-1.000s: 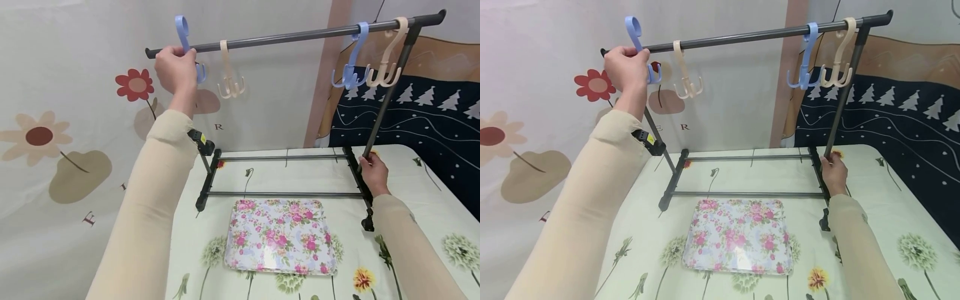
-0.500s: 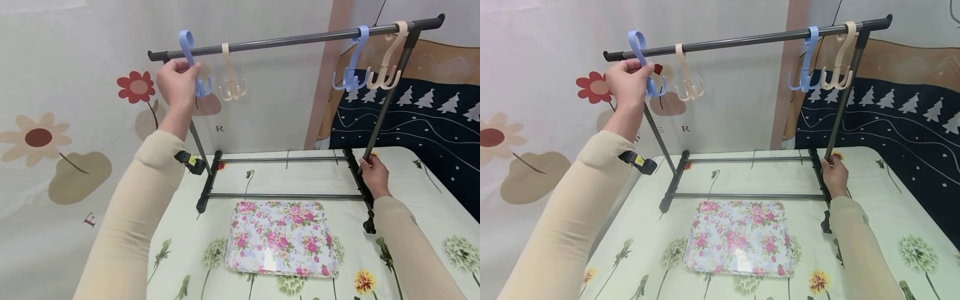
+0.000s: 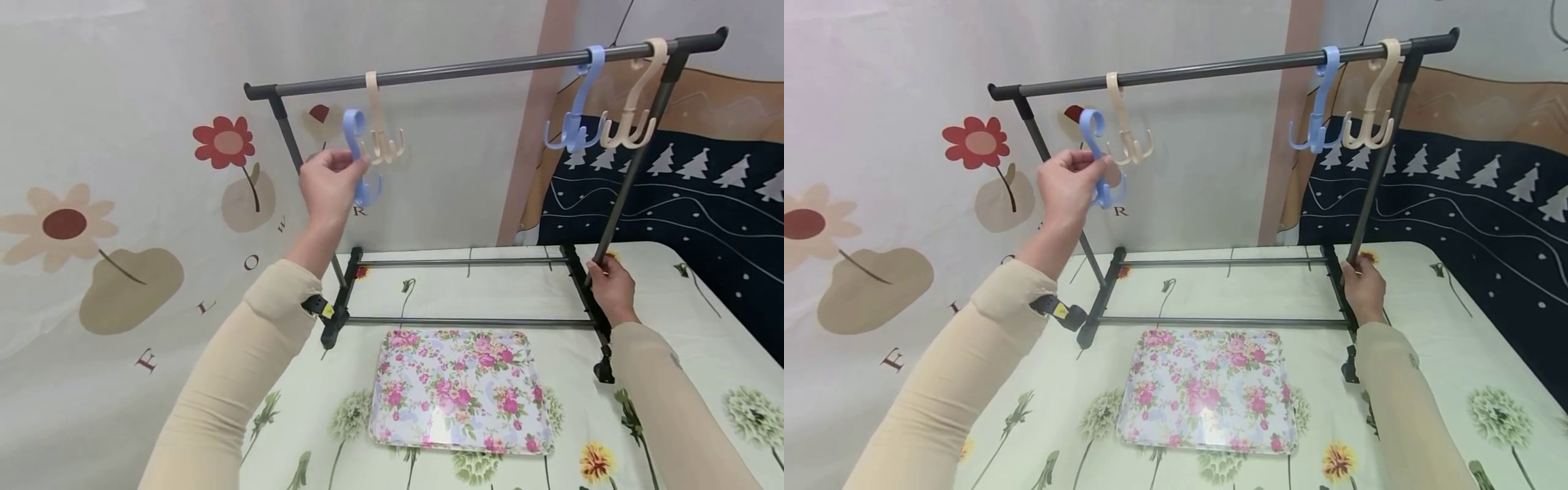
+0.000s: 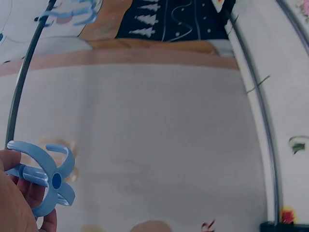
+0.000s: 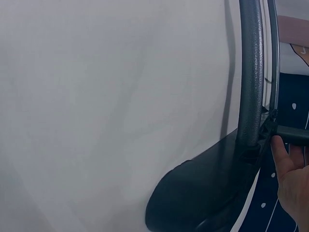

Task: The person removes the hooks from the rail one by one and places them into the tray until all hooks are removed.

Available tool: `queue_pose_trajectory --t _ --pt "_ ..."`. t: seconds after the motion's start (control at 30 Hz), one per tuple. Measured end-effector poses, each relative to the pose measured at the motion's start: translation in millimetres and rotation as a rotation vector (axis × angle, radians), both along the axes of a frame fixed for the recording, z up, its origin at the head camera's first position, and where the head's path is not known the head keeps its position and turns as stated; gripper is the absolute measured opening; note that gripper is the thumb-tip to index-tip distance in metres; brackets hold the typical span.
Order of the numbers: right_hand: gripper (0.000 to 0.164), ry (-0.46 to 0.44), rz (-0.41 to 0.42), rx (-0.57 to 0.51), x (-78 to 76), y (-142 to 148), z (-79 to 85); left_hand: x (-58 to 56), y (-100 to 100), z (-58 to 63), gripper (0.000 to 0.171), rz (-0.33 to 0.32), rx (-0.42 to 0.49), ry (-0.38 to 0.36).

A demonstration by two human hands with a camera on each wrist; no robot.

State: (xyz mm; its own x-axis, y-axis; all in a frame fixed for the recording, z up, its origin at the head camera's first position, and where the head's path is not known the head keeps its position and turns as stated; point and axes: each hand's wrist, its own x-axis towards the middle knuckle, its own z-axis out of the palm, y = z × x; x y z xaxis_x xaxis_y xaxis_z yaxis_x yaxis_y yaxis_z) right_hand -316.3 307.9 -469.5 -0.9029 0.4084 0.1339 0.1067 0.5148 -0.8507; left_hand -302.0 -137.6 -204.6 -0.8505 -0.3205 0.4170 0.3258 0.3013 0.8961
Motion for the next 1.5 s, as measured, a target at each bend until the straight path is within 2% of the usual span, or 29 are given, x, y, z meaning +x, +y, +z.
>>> queue_pose_trajectory --t 0.2,0.4,0.67,0.97,1.3,1.5 --pt "0.052 0.008 0.001 0.01 1.3 1.0 -2.6 5.0 13.2 -26.8 0.025 -0.039 -0.043 0.014" --pt "0.049 0.018 0.002 0.019 1.6 0.2 -2.8 6.2 26.2 -52.5 0.022 -0.087 -0.032 -0.011" --pt "0.049 0.012 -0.001 0.013 -0.1 -0.3 -2.0 13.6 49.2 -92.9 0.02 -0.198 -0.007 -0.096" --pt "0.051 0.006 0.0 0.015 -0.6 1.2 -3.3 25.0 72.6 -130.5 0.018 -0.349 -0.049 -0.131" --pt "0.048 0.002 0.003 0.025 1.7 0.7 -1.7 34.9 99.2 -164.0 0.015 -0.38 -0.072 -0.212" --pt "0.049 0.002 0.002 0.033 1.7 0.2 -1.5 40.0 110.9 -177.1 0.015 -0.391 -0.091 -0.224"
